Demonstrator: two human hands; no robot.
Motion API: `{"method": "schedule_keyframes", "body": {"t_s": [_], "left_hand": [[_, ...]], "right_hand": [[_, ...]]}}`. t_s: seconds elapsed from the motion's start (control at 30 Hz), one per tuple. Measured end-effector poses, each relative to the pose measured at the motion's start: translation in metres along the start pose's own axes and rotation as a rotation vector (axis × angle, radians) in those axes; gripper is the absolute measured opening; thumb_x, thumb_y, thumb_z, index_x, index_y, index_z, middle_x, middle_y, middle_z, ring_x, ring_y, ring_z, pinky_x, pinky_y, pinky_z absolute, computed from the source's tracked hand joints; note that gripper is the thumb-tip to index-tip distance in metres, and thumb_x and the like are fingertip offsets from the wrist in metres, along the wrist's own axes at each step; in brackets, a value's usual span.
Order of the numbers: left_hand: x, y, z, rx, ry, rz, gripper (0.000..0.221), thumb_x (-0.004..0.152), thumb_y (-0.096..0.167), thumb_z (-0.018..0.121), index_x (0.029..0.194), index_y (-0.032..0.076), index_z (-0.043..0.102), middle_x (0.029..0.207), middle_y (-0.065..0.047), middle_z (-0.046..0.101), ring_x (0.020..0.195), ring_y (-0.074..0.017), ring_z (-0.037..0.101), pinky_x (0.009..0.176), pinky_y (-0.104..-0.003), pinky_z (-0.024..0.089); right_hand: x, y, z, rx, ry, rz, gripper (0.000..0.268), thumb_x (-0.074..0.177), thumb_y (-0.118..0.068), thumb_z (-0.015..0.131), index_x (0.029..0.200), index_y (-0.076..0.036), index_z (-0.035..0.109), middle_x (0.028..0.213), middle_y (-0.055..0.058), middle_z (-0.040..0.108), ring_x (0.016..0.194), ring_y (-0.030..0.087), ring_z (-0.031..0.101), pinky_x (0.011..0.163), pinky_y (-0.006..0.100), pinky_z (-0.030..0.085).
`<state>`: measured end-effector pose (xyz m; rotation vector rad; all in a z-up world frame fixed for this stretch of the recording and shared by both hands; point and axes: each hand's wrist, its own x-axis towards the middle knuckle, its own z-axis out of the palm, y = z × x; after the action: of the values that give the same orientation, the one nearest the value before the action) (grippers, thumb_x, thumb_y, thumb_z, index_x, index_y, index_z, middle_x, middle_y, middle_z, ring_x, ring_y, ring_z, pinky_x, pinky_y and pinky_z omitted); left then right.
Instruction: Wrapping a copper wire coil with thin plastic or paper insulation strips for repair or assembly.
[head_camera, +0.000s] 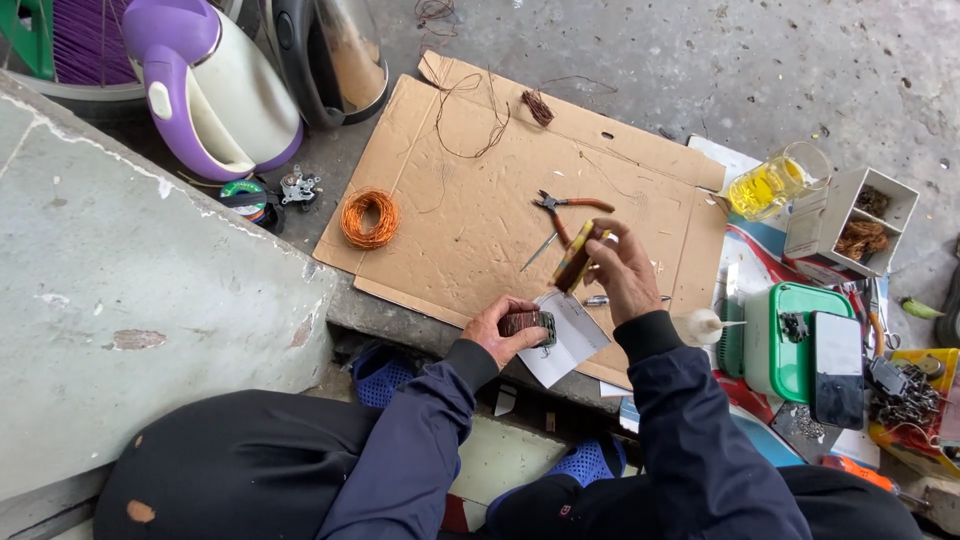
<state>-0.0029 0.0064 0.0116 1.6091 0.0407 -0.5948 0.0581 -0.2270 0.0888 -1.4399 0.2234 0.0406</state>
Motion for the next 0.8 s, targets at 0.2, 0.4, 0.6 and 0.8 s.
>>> {"method": "schedule_keyframes", "body": {"t_s": [0.2, 0.4, 0.6, 0.8], "left_hand": [[0.005, -0.004, 0.004, 0.007, 0.001, 0.009, 0.059, 0.080, 0.057, 0.098, 0.128, 0.031, 0.078, 0.129, -0.005, 0.083, 0.129, -0.0293, 0.074, 0.113, -0.044, 0.055], [-0.003, 0.000, 0.005, 0.004, 0.022, 0.031, 0.061, 0.078, 0.060, 0.098, 0.127, 0.029, 0.078, 0.130, -0.007, 0.081, 0.130, -0.0327, 0.073, 0.113, -0.045, 0.055], [-0.005, 0.002, -0.001, 0.047, 0.084, 0.087, 0.061, 0.077, 0.061, 0.098, 0.128, 0.033, 0.079, 0.145, -0.004, 0.069, 0.135, -0.0338, 0.068, 0.118, -0.045, 0.052], [0.000, 0.001, 0.000, 0.040, 0.110, 0.099, 0.063, 0.075, 0.065, 0.098, 0.127, 0.036, 0.080, 0.160, -0.005, 0.054, 0.145, -0.0360, 0.060, 0.125, -0.047, 0.045]], "right_hand": [[0.008, -0.027, 0.023, 0.361, 0.204, 0.088, 0.029, 0.108, -0.020, 0.070, 0.135, -0.018, 0.059, 0.115, 0.013, 0.081, 0.095, 0.017, 0.077, 0.081, 0.032, 0.064], [0.014, 0.008, 0.050, -0.125, 0.024, 0.011, 0.033, 0.112, -0.023, 0.071, 0.141, -0.020, 0.056, 0.118, 0.019, 0.075, 0.105, 0.030, 0.075, 0.088, 0.041, 0.067], [0.018, 0.030, 0.038, -0.483, -0.218, 0.082, 0.038, 0.109, -0.025, 0.075, 0.144, -0.019, 0.060, 0.103, 0.013, 0.077, 0.099, 0.025, 0.076, 0.086, 0.039, 0.068], [0.027, 0.022, 0.042, -0.548, -0.311, 0.125, 0.036, 0.106, -0.022, 0.077, 0.140, -0.017, 0.065, 0.091, 0.010, 0.075, 0.089, 0.020, 0.072, 0.083, 0.033, 0.067]]}}
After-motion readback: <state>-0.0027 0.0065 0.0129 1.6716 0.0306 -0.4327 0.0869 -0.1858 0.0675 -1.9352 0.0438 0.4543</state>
